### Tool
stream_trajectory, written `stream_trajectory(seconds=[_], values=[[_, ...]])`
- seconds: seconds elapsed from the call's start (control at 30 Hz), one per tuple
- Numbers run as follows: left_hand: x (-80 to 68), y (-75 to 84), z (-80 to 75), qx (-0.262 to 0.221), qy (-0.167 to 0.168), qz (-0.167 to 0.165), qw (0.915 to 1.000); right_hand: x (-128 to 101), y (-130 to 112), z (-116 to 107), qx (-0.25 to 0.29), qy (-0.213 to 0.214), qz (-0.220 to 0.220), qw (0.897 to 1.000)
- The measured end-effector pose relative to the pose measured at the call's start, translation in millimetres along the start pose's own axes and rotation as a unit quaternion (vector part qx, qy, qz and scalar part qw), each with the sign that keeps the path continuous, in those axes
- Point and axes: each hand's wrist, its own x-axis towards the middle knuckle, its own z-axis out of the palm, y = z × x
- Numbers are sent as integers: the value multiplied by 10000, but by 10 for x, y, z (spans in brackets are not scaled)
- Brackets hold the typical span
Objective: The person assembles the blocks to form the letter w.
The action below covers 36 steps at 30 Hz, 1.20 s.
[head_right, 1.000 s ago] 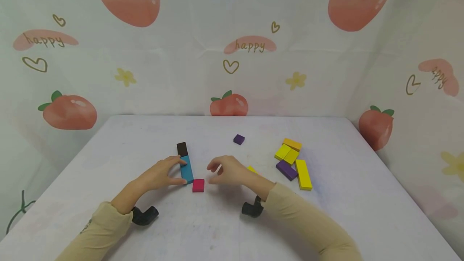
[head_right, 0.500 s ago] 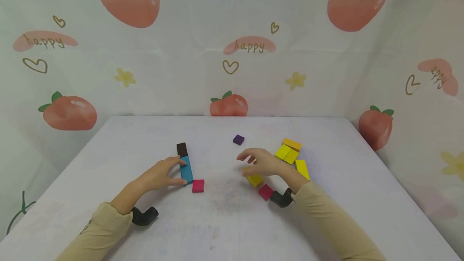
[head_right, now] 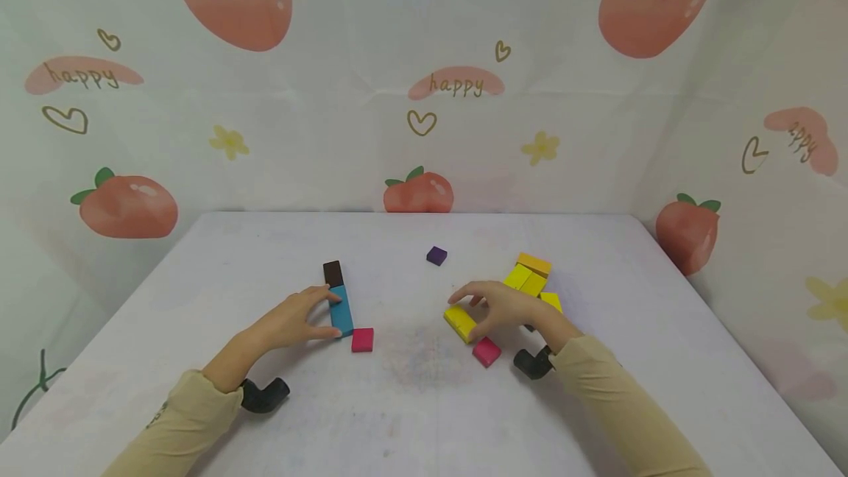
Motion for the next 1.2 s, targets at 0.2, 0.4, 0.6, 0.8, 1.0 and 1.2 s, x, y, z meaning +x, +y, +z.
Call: stream_trajectory(seconds=[0.2,0.4,0.6,0.8,1.0,1.2], values=[[3,-8,4,-15,-5,-10,10000,-16,18,6,-101,-65,-32,9999],[2,-5,1,-1,-6,50,10000,-16,21,8,-226,-15,-165,9996],[-2,9,-10,50,-12,123,9999,-10,34,8,-347,80,-329,9988],[-6,14,-12,56,-29,55,10000,-7,52,21,-536,254,-497,9970],[-8,18,-14,47,-21,46,10000,7,37,3,-512,649,-638,9945],[-4,12,-9,30,-11,40,10000,45,-84,-6,-439,1024,-597,9920]])
